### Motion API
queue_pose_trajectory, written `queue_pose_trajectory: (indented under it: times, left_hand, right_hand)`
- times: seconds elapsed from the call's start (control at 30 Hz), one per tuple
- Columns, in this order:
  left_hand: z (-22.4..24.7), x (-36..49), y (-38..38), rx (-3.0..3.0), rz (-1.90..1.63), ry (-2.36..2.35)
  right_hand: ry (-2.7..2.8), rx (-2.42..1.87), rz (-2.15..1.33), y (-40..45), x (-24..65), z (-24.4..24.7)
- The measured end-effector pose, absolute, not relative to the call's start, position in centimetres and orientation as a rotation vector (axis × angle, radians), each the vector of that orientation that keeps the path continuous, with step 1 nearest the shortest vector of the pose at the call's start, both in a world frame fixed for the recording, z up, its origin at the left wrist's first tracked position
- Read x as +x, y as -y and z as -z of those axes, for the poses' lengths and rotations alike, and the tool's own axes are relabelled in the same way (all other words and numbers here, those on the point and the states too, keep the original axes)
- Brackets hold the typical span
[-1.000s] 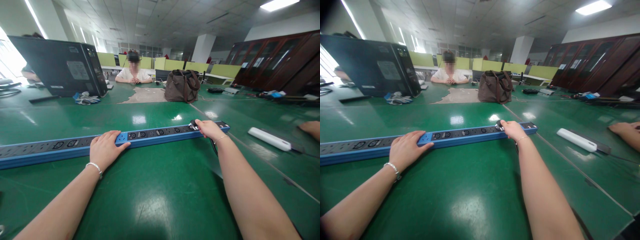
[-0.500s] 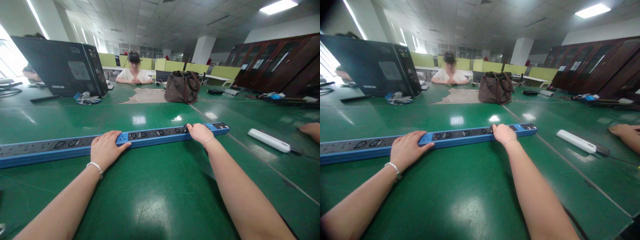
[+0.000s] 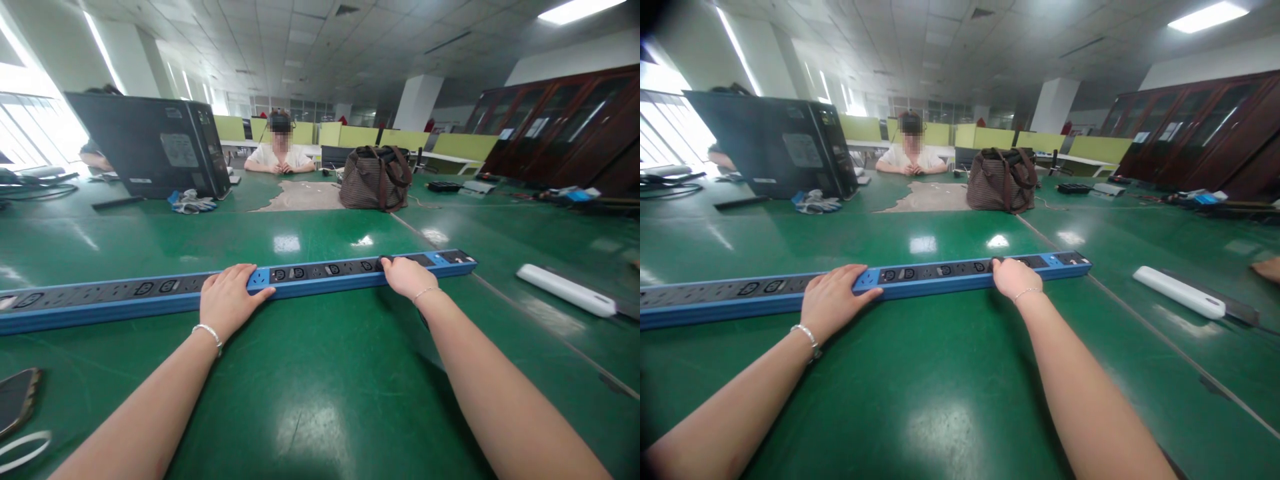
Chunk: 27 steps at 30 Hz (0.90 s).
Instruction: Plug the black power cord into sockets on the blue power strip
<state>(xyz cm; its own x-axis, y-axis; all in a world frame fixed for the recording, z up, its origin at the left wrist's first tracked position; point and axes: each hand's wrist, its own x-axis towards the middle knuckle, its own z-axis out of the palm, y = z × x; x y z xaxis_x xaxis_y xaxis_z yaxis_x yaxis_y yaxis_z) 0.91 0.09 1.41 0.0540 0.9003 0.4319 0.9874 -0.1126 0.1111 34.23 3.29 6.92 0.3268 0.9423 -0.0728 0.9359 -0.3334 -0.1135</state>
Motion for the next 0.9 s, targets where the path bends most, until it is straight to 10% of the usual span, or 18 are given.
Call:
queue_pose_trajectory:
  times: [0.9]
  left_hand:
    - [-1.4, 1.0, 0.0, -2.119, 0.641, 1.918]
  right_hand:
    - [1.667, -2.469, 0.120, -2.2, 33.3, -5.4]
